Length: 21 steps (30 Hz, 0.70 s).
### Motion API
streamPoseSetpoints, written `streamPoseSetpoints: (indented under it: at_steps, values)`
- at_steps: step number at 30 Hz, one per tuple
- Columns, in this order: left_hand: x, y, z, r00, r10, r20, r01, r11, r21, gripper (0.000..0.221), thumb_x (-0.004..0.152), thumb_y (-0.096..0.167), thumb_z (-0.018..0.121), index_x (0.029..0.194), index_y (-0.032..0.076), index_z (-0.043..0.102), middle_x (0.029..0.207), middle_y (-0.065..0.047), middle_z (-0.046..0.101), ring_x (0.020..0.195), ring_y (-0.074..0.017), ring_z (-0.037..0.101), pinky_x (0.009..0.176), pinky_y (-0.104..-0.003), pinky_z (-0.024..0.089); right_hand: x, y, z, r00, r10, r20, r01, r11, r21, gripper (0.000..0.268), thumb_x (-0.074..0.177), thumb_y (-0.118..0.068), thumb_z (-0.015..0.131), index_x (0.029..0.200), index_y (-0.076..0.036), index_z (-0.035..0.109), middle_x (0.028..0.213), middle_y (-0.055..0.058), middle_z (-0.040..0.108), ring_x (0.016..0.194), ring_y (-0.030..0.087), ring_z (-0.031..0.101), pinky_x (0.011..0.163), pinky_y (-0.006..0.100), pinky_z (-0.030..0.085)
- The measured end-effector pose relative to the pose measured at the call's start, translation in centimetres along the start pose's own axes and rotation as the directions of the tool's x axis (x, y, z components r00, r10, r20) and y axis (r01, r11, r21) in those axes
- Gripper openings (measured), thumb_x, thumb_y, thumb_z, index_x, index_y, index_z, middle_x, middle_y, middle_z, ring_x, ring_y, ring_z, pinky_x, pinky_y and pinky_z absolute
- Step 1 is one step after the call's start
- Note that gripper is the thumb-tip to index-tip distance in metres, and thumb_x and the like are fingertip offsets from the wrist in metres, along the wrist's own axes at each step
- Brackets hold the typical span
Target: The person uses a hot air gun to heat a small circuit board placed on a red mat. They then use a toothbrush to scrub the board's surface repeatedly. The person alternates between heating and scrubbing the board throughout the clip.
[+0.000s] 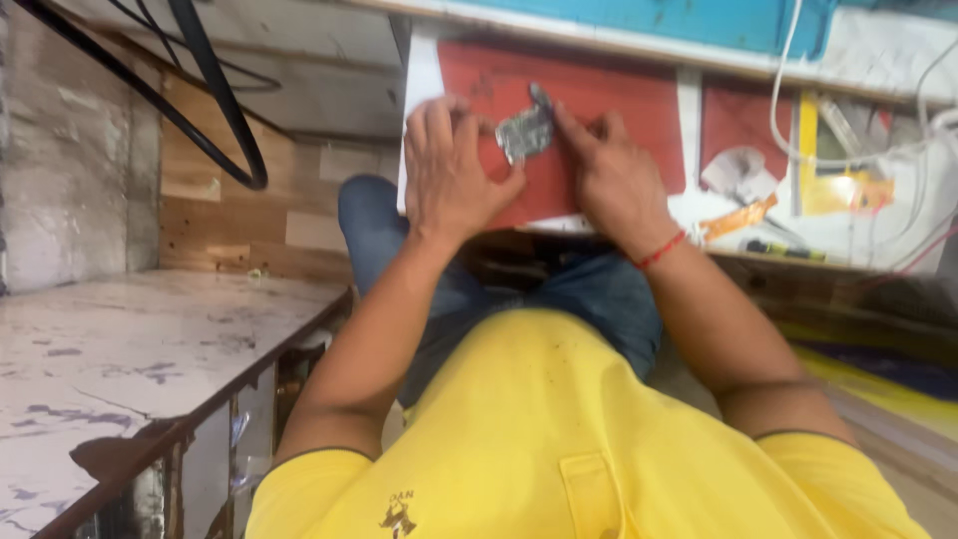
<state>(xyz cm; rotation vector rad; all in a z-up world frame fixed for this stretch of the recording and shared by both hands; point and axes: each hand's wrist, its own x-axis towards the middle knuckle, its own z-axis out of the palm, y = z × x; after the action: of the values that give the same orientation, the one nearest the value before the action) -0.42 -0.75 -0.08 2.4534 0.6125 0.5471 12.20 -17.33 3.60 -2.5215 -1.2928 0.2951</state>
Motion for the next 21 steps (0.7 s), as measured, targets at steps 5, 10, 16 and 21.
streamPoseSetpoints:
  at_steps: [5, 10, 16, 21]
  values:
    - [1.1, -0.1, -1.0, 0.999, 0.007, -0.039, -0.008, 1.000, -0.026, 0.046, 0.067, 0.035, 0.088, 0.100, 0.010, 0.068, 0.123, -0.014, 0.050, 0.125, -0.0361, 0.042, 0.106, -0.051, 0.037, 0.8, -0.2, 0.5, 0.996, -0.036, 0.085, 0.033, 0.999, 0.039, 0.059, 0.094, -0.004, 0.050, 0.150, -0.022, 0.055, 0.113, 0.019, 0.061, 0.081, 0.044, 0.066, 0.067, 0.054, 0.055]
    - [0.2, 0.1, -0.6, 0.999, 0.016, -0.031, -0.017, 0.999, -0.045, 0.042, 0.075, 0.035, 0.087, 0.103, 0.009, 0.067, 0.125, -0.012, 0.049, 0.129, -0.0339, 0.041, 0.108, -0.049, 0.038, -0.5, 0.1, 0.7, 0.988, -0.069, 0.138, 0.062, 0.996, 0.060, 0.061, 0.091, -0.003, 0.050, 0.150, -0.022, 0.055, 0.115, 0.019, 0.062, 0.081, 0.044, 0.067, 0.068, 0.053, 0.055]
    - [0.3, -0.3, -0.4, 0.998, 0.042, -0.046, -0.044, 0.998, -0.041, 0.043, 0.074, 0.034, 0.088, 0.103, 0.009, 0.067, 0.123, -0.012, 0.049, 0.127, -0.0341, 0.041, 0.109, -0.050, 0.037, -0.5, 0.0, 0.6, 0.995, -0.086, 0.059, 0.085, 0.996, 0.020, 0.062, 0.091, -0.003, 0.052, 0.151, -0.021, 0.055, 0.117, 0.019, 0.062, 0.078, 0.043, 0.067, 0.069, 0.052, 0.056]
    - [0.2, 0.0, -0.2, 0.997, 0.047, -0.061, -0.050, 0.997, -0.055, 0.043, 0.075, 0.033, 0.088, 0.102, 0.008, 0.067, 0.125, -0.013, 0.048, 0.129, -0.0356, 0.040, 0.110, -0.050, 0.037, -0.6, -0.3, 0.2, 1.000, 0.009, 0.017, -0.009, 1.000, 0.009, 0.061, 0.095, -0.002, 0.054, 0.153, -0.017, 0.053, 0.111, 0.018, 0.062, 0.079, 0.041, 0.067, 0.066, 0.052, 0.053]
